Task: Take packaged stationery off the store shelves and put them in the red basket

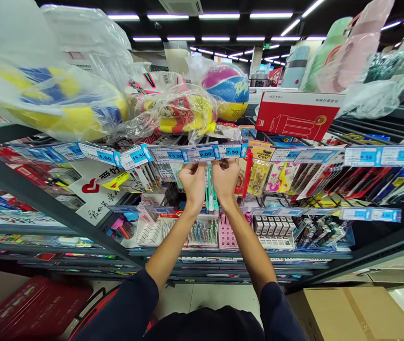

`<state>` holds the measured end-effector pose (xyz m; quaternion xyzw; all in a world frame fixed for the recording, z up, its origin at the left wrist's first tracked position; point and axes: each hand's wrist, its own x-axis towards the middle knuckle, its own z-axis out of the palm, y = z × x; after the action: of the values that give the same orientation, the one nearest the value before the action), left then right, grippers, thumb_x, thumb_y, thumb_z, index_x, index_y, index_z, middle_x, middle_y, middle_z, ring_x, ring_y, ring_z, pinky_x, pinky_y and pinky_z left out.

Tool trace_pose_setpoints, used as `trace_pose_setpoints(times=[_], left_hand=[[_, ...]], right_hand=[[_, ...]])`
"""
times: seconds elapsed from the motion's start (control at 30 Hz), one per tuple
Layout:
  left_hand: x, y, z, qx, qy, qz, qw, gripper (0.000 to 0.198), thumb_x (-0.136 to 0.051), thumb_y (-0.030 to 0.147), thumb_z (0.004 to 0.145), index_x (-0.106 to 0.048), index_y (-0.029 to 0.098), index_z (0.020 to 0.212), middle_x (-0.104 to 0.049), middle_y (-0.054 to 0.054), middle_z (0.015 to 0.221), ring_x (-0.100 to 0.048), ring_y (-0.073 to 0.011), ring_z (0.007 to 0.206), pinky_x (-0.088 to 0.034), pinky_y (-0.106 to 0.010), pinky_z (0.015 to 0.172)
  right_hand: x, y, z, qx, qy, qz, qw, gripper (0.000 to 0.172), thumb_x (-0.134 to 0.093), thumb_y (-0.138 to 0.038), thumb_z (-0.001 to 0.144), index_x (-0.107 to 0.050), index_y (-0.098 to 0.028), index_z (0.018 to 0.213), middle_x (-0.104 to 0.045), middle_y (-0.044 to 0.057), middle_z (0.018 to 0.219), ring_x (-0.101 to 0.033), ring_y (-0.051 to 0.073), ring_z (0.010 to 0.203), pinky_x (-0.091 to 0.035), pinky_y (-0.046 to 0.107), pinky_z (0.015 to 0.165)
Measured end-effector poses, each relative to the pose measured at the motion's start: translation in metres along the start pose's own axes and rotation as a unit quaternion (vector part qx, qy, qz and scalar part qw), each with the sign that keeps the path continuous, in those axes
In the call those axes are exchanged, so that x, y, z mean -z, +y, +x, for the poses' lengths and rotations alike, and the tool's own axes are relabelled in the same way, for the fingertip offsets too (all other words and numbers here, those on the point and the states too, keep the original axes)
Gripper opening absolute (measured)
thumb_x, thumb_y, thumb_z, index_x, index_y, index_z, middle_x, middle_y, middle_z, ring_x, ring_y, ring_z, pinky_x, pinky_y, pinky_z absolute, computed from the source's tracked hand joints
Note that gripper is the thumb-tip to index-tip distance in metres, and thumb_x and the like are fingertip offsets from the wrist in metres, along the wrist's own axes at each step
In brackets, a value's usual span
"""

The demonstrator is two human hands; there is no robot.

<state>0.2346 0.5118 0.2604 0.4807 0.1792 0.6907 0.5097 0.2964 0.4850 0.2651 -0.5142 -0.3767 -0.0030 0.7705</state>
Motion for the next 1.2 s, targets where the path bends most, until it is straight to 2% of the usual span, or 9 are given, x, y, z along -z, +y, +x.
trace_pose_setpoints(times=[0.13, 0.27, 0.37, 0.47, 0.63, 0.77, 0.9, 1.03, 1.2], left_hand=[[0.012, -0.005, -0.009, -0.033, -0.013, 0.065, 0.997, 0.027, -0.074, 0.04, 0.084, -0.074, 0.013, 0.085, -0.074, -0.006, 0.084, -0.068, -0.0153, 0.079, -0.054, -0.026, 0.078], [0.033, -0.008, -0.024, -0.109, -0.051, 0.143, 0.982, 0.032, -0.065, 0.038, 0.093, -0.071, 0.019, 0.118, -0.073, -0.01, 0.108, -0.07, -0.018, 0.095, -0.057, -0.03, 0.084], [0.043, -0.008, -0.026, -0.188, -0.12, 0.222, 0.949, 0.032, -0.059, 0.036, 0.097, -0.071, 0.022, 0.124, -0.069, -0.012, 0.119, -0.067, -0.021, 0.109, -0.056, -0.035, 0.095], [0.043, -0.01, -0.019, -0.228, -0.142, 0.283, 0.921, 0.032, -0.054, 0.032, 0.1, -0.072, 0.02, 0.123, -0.065, -0.012, 0.116, -0.064, -0.022, 0.11, -0.054, -0.038, 0.1], [0.034, -0.012, -0.008, -0.201, -0.179, 0.343, 0.9, 0.035, -0.046, 0.021, 0.1, -0.069, 0.018, 0.127, -0.059, -0.015, 0.119, -0.061, -0.0257, 0.115, -0.048, -0.044, 0.108], [0.032, -0.011, -0.005, -0.184, -0.208, 0.356, 0.892, 0.038, -0.045, 0.019, 0.099, -0.065, 0.019, 0.131, -0.057, -0.017, 0.124, -0.058, -0.0308, 0.119, -0.045, -0.05, 0.109], [0.033, -0.008, -0.005, -0.171, -0.211, 0.349, 0.897, 0.04, -0.048, 0.019, 0.098, -0.064, 0.025, 0.133, -0.057, -0.014, 0.12, -0.061, -0.0276, 0.11, -0.048, -0.046, 0.105], [0.036, -0.005, -0.01, -0.164, -0.218, 0.365, 0.89, 0.043, -0.048, 0.018, 0.097, -0.062, 0.024, 0.137, -0.055, -0.013, 0.12, -0.06, -0.0263, 0.108, -0.049, -0.044, 0.101], [0.042, -0.01, -0.018, -0.172, -0.22, 0.363, 0.889, 0.045, -0.051, 0.022, 0.097, -0.058, 0.029, 0.141, -0.052, -0.013, 0.125, -0.059, -0.0271, 0.113, -0.049, -0.045, 0.102]], right_hand=[[0.008, 0.007, -0.007, 0.074, 0.015, -0.126, 0.989, 0.026, -0.063, -0.04, 0.089, -0.063, -0.017, 0.077, -0.069, 0.005, 0.07, -0.063, 0.018, 0.064, -0.052, 0.032, 0.067], [0.022, 0.015, -0.024, 0.167, -0.035, -0.152, 0.974, 0.025, -0.056, -0.038, 0.098, -0.065, -0.019, 0.111, -0.073, 0.01, 0.1, -0.07, 0.021, 0.087, -0.057, 0.037, 0.081], [0.03, 0.02, -0.03, 0.229, -0.087, -0.197, 0.949, 0.029, -0.05, -0.031, 0.101, -0.064, -0.021, 0.125, -0.069, 0.012, 0.117, -0.067, 0.022, 0.109, -0.055, 0.041, 0.097], [0.033, 0.023, -0.027, 0.238, -0.113, -0.244, 0.933, 0.031, -0.048, -0.03, 0.103, -0.064, -0.023, 0.129, -0.066, 0.013, 0.121, -0.065, 0.023, 0.115, -0.054, 0.042, 0.099], [0.027, 0.017, -0.018, 0.202, -0.152, -0.327, 0.911, 0.034, -0.043, -0.029, 0.104, -0.065, -0.02, 0.129, -0.063, 0.015, 0.128, -0.066, 0.026, 0.11, -0.055, 0.04, 0.092], [0.022, 0.005, -0.016, 0.149, -0.189, -0.416, 0.877, 0.037, -0.039, -0.028, 0.105, -0.065, -0.016, 0.129, -0.07, 0.017, 0.114, -0.071, 0.026, 0.091, -0.054, 0.038, 0.083], [0.022, -0.002, -0.015, 0.113, -0.211, -0.451, 0.86, 0.036, -0.045, -0.028, 0.103, -0.065, -0.017, 0.131, -0.073, 0.014, 0.087, -0.07, 0.025, 0.076, -0.053, 0.037, 0.077], [0.025, 0.001, -0.02, 0.114, -0.219, -0.445, 0.861, 0.044, -0.047, -0.025, 0.101, -0.055, -0.018, 0.144, -0.072, 0.012, 0.08, -0.069, 0.024, 0.071, -0.054, 0.037, 0.076], [0.029, 0.013, -0.028, 0.122, -0.205, -0.399, 0.885, 0.052, -0.047, -0.029, 0.1, -0.048, -0.018, 0.151, -0.07, 0.006, 0.069, -0.063, 0.02, 0.061, -0.055, 0.034, 0.071]])
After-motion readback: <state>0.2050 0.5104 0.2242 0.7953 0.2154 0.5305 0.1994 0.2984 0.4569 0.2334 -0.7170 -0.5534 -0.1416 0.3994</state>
